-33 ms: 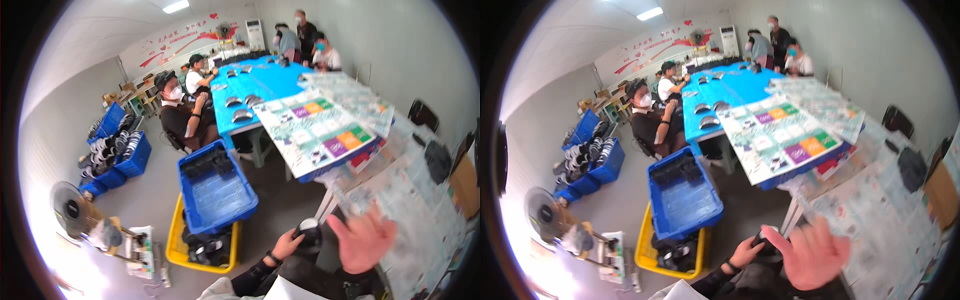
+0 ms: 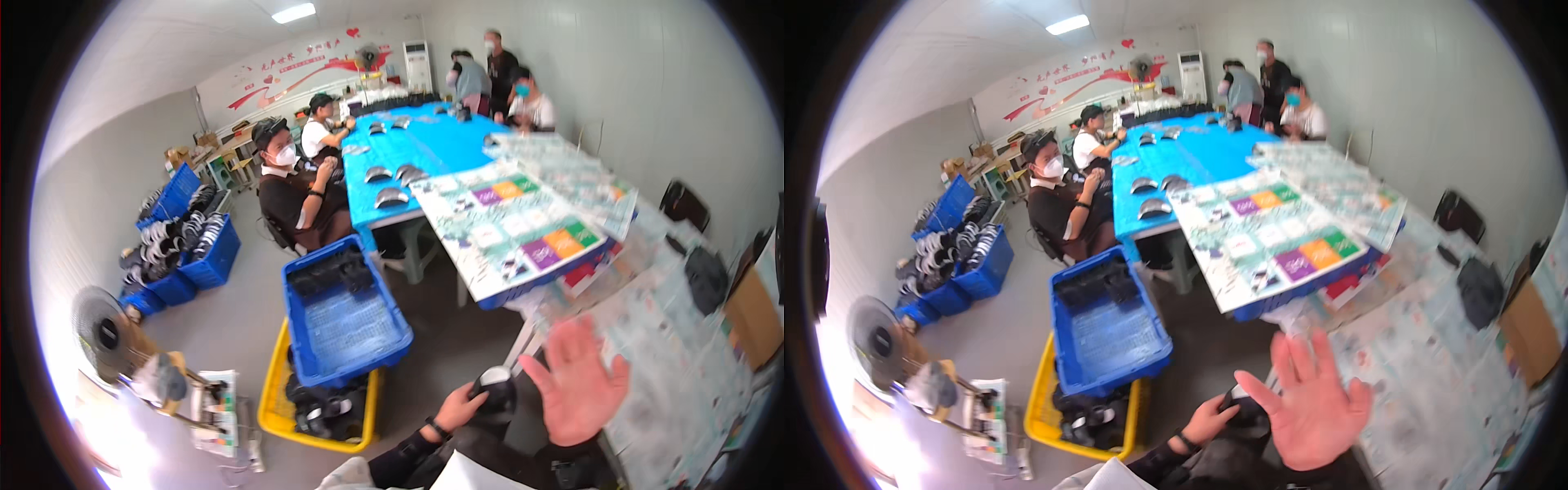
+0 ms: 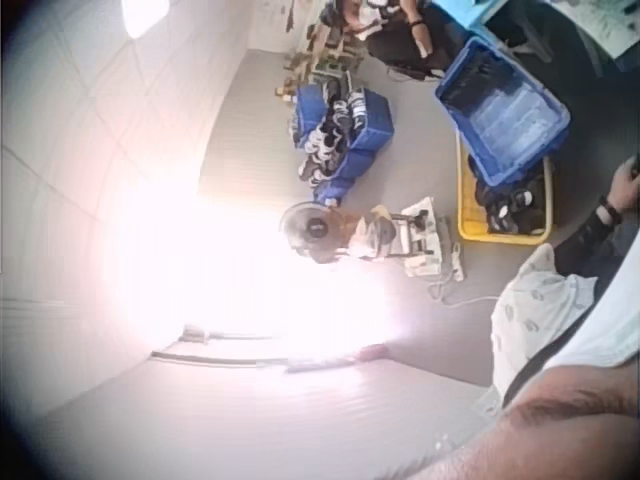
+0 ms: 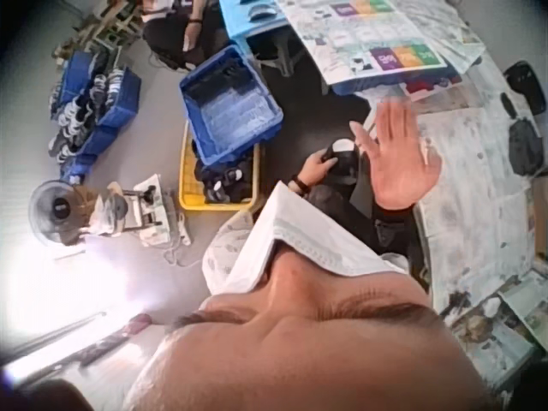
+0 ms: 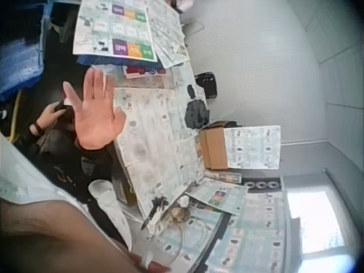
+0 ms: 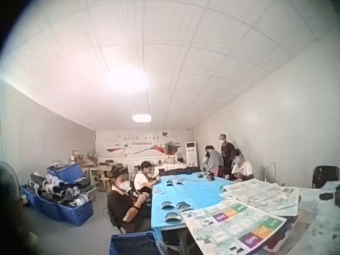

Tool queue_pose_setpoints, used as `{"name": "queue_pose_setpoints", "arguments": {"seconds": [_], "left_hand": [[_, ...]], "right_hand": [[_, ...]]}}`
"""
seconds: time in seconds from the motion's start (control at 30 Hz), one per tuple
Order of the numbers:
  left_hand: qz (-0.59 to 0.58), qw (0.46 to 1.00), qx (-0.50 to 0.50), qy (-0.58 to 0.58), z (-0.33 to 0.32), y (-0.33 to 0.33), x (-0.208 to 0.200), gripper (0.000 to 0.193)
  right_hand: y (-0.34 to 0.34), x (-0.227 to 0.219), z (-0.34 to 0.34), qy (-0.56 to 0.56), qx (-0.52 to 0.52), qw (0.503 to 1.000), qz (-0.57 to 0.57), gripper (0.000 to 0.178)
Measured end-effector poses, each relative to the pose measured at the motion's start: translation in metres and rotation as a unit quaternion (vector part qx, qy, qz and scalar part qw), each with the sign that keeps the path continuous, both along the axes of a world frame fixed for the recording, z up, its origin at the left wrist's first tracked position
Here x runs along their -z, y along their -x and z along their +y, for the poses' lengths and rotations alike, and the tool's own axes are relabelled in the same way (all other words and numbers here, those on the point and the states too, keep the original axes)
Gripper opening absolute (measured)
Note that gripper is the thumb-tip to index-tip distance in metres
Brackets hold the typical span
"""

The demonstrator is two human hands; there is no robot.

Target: Preparing and organizing shoe components, then using a handheld air tool to clean or dry a component.

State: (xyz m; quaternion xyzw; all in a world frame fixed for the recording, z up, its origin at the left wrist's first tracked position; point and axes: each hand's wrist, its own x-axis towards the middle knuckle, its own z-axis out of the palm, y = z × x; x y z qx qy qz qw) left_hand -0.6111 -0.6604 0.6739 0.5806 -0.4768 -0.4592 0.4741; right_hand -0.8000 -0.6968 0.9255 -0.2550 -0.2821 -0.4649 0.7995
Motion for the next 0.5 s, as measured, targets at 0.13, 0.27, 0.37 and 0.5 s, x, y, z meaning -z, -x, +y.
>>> {"name": "queue_pose_setpoints", "arguments": {"seconds": [0.13,0.27,0.37,0.5], "left_hand": [[0.298,0.950,0.010,-0.097,-0.011,0.005,0.020,0.023],[0.479,0.875,-0.043,-0.053,-0.004,-0.005,-0.019,0.017],[0.468,0.882,-0.052,-0.024,-0.006,-0.022,-0.019,0.023],[0.471,0.878,-0.080,0.009,-0.018,-0.033,-0.011,0.028]], "right_hand": [[0.000,-0.018,0.012,-0.291,0.054,0.953,-0.059,0.079],[0.007,-0.014,0.024,-0.298,0.069,0.951,-0.055,0.081],[0.007,-0.014,0.027,-0.306,0.073,0.947,-0.058,0.082],[0.021,-0.008,0.032,-0.263,0.104,0.959,-0.020,0.080]]}}
